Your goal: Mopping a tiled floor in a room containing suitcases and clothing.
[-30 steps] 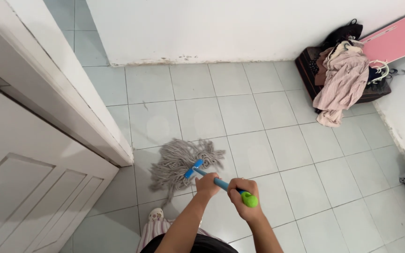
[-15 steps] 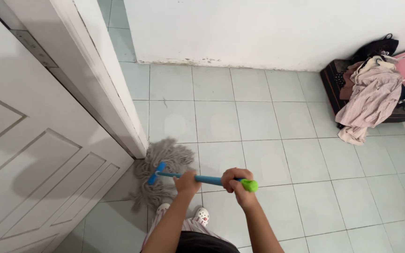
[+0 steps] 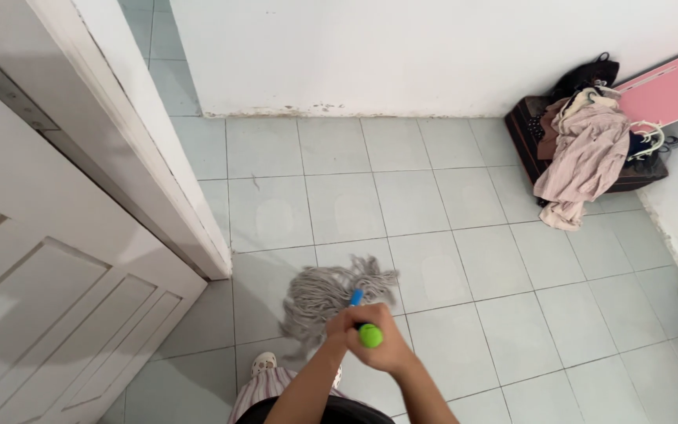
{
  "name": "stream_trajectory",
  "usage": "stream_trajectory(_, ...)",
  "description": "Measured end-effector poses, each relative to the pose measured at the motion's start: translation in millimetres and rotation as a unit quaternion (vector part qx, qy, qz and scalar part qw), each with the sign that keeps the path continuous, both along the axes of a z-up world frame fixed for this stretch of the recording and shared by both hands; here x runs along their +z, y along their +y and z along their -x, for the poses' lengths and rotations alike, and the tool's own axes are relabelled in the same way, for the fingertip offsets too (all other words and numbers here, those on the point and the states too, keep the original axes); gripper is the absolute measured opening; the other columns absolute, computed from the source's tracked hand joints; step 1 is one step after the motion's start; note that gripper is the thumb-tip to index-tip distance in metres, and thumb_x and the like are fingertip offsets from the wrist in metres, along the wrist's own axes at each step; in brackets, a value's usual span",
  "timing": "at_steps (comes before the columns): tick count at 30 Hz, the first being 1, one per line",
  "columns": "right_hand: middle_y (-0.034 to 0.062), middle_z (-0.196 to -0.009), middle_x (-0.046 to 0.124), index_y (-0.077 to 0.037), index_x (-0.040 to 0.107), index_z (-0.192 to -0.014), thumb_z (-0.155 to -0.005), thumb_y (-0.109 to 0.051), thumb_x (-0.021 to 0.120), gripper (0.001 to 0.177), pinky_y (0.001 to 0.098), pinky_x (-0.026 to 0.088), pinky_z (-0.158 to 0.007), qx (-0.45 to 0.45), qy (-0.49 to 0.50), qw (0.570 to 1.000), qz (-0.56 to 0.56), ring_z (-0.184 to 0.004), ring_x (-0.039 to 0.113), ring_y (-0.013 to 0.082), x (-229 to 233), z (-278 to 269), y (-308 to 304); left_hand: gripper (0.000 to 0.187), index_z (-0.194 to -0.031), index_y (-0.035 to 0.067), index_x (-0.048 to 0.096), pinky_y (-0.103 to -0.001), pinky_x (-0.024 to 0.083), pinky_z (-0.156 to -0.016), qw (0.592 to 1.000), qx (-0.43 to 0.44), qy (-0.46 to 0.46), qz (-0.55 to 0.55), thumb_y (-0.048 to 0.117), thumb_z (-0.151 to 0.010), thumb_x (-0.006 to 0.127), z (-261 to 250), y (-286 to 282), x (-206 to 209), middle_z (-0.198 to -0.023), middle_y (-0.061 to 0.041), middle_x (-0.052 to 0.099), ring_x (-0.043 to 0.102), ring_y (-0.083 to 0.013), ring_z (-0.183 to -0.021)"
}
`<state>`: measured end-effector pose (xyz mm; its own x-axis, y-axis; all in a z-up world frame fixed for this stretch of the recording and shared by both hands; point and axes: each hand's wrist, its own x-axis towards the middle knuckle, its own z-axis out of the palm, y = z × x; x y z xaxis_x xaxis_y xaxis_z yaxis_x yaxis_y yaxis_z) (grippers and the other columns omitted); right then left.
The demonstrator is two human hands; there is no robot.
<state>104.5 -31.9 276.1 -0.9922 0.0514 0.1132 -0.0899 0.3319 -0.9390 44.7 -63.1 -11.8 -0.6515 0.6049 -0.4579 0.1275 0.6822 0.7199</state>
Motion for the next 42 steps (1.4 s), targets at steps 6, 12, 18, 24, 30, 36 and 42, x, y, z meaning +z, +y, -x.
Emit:
stream_trajectory(6,0.0105,-0.061,0.06,-0.002,0.062,-0.069,-0.068,-0.002,0.061,0.002,0.0354,0.048,-0.056,-0.038,0.043,0.996,-0.068,-0.056,0.059,0.0204,-21,-2,11,0.027,-0.105,0.022,0.073,-0.058,0.039,-0.103,0.996,-0.009,0.084,0.034,0.037,-0.084,0.066,2,-14,32,-0.118,-0.008,0.068,0.064,-0.0317,-0.114)
stream_trajectory(12,0.0084,-0.058,0.055,0.0,0.055,-0.062,-0.068,-0.001,0.05,0.007,0.0308,0.035,-0.046,-0.083,0.022,0.982,0.166,-0.051,0.043,0.0139,-34,-6,38,0.019,-0.094,0.018,0.076,-0.057,0.043,-0.103,0.981,0.007,0.187,0.052,0.03,-0.087,0.062,29,-52,28,-0.116,-0.006,0.067,0.067,-0.0295,-0.112)
stream_trajectory(18,0.008,-0.057,0.052,-0.001,0.051,-0.063,-0.074,-0.003,0.049,0.011,0.0296,0.032,-0.046,-0.045,0.04,0.966,0.253,-0.05,0.039,0.0121,-65,-13,24,0.023,-0.101,0.02,0.075,-0.065,0.033,-0.11,0.979,0.078,0.107,0.156,0.033,-0.084,0.068,44,-86,48,-0.123,-0.008,0.061,0.067,-0.0312,-0.11)
stream_trajectory(24,0.0058,-0.054,0.048,-0.001,0.05,-0.062,-0.074,-0.005,0.049,0.013,0.0305,0.031,-0.045,-0.047,0.005,0.979,0.197,-0.049,0.038,0.0117,-21,-22,31,0.019,-0.102,0.019,0.073,-0.068,0.03,-0.112,0.982,0.021,0.123,0.141,0.03,-0.088,0.065,18,-55,-6,-0.115,-0.01,0.065,0.07,-0.0316,-0.106)
stream_trajectory(30,0.0067,-0.055,0.049,0.001,0.054,-0.064,-0.074,-0.004,0.056,0.011,0.0326,0.034,-0.048,-0.037,-0.006,0.999,-0.029,-0.049,0.043,0.0145,-3,-14,3,0.022,-0.097,0.018,0.075,-0.058,0.045,-0.102,0.998,0.007,0.051,0.026,0.028,-0.082,0.061,-3,-45,45,-0.113,-0.005,0.073,0.067,-0.0312,-0.109)
stream_trajectory(36,0.0076,-0.057,0.055,0.0,0.055,-0.065,-0.071,-0.001,0.057,0.007,0.0317,0.041,-0.05,-0.034,-0.018,0.999,-0.006,-0.052,0.048,0.0142,-12,3,-15,0.029,-0.094,0.016,0.076,-0.056,0.042,-0.102,0.995,-0.051,0.067,0.048,0.04,-0.086,0.063,9,-57,43,-0.102,-0.009,0.077,0.069,-0.0315,-0.105)
stream_trajectory(42,0.0054,-0.053,0.052,-0.001,0.053,-0.059,-0.074,-0.003,0.055,0.015,0.0314,0.034,-0.044,-0.078,-0.032,0.99,0.11,-0.047,0.043,0.0131,-19,8,14,0.025,-0.077,0.017,0.078,-0.047,0.056,-0.078,0.987,-0.019,0.161,0.02,0.037,-0.079,0.065,26,-75,40,-0.084,-0.012,0.075,0.073,-0.0346,-0.083)
